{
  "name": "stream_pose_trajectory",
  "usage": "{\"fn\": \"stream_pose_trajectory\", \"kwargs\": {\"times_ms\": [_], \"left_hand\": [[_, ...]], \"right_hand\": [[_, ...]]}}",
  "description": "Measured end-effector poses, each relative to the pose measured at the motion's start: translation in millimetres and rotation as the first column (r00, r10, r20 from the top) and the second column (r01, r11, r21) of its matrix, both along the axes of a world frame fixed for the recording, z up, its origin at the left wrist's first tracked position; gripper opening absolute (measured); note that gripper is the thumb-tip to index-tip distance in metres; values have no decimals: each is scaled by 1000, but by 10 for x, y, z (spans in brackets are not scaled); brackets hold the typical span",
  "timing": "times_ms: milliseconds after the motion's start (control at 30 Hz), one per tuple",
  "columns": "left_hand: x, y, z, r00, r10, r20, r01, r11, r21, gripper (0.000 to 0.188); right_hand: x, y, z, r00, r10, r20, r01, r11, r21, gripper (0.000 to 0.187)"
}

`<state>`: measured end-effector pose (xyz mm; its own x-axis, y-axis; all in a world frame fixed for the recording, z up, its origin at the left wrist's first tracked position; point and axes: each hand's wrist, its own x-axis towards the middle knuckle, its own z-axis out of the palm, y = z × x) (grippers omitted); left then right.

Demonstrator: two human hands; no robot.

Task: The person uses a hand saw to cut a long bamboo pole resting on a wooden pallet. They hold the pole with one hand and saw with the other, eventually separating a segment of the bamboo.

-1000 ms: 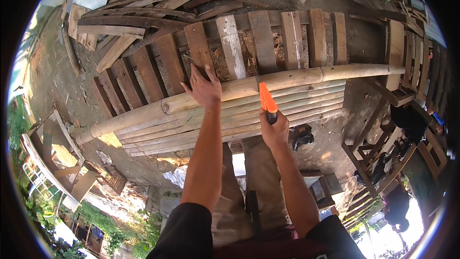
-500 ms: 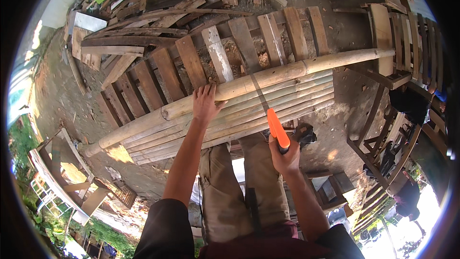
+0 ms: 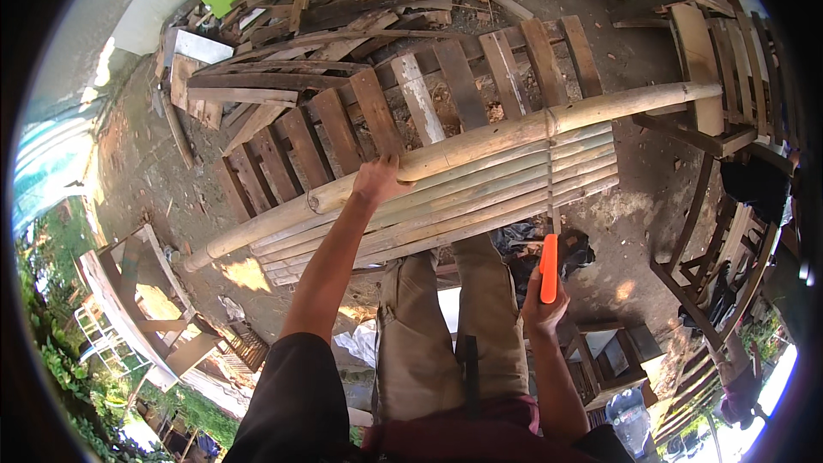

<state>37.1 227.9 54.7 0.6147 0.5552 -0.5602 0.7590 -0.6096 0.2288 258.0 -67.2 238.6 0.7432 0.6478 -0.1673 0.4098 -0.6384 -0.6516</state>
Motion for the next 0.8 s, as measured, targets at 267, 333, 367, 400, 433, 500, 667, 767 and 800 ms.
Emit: {"fn": "stream_pose_trajectory", "kwargs": {"times_ms": [267, 333, 367, 400, 433, 500, 667, 767, 800], "left_hand": [[-279, 121, 71, 989, -121, -85, 112, 988, -106, 92], [-115, 162, 173, 970, -164, -181, 126, 971, -205, 90], [-53, 177, 197, 971, -172, -167, 133, 966, -220, 89], [15, 193, 218, 972, -179, -153, 140, 962, -235, 89], [95, 215, 239, 973, -187, -136, 150, 957, -247, 88], [271, 236, 331, 984, -168, -62, 146, 954, -261, 85], [366, 321, 125, 994, -108, -19, 100, 960, -262, 78], [420, 280, 72, 998, -51, -27, 43, 967, -249, 72], [453, 275, 57, 998, -50, -31, 41, 967, -251, 70]], "right_hand": [[-66, 184, 67, 992, 115, -42, -110, 987, 114, 13], [-130, 123, 81, 981, 180, -67, -173, 980, 100, 14], [-161, 82, 103, 974, 200, -106, -191, 977, 92, 14], [-196, 62, 122, 965, 220, -144, -209, 974, 84, 14], [-242, 122, 192, 960, 206, -188, -188, 976, 111, 15], [-271, 141, 240, 946, 211, -244, -193, 976, 97, 14], [-263, 141, 401, 883, 136, -449, -156, 988, -8, 17], [-235, 112, 550, 858, 123, -498, -189, 978, -84, 20], [-219, 113, 572, 859, 118, -498, -196, 975, -106, 21]]}}
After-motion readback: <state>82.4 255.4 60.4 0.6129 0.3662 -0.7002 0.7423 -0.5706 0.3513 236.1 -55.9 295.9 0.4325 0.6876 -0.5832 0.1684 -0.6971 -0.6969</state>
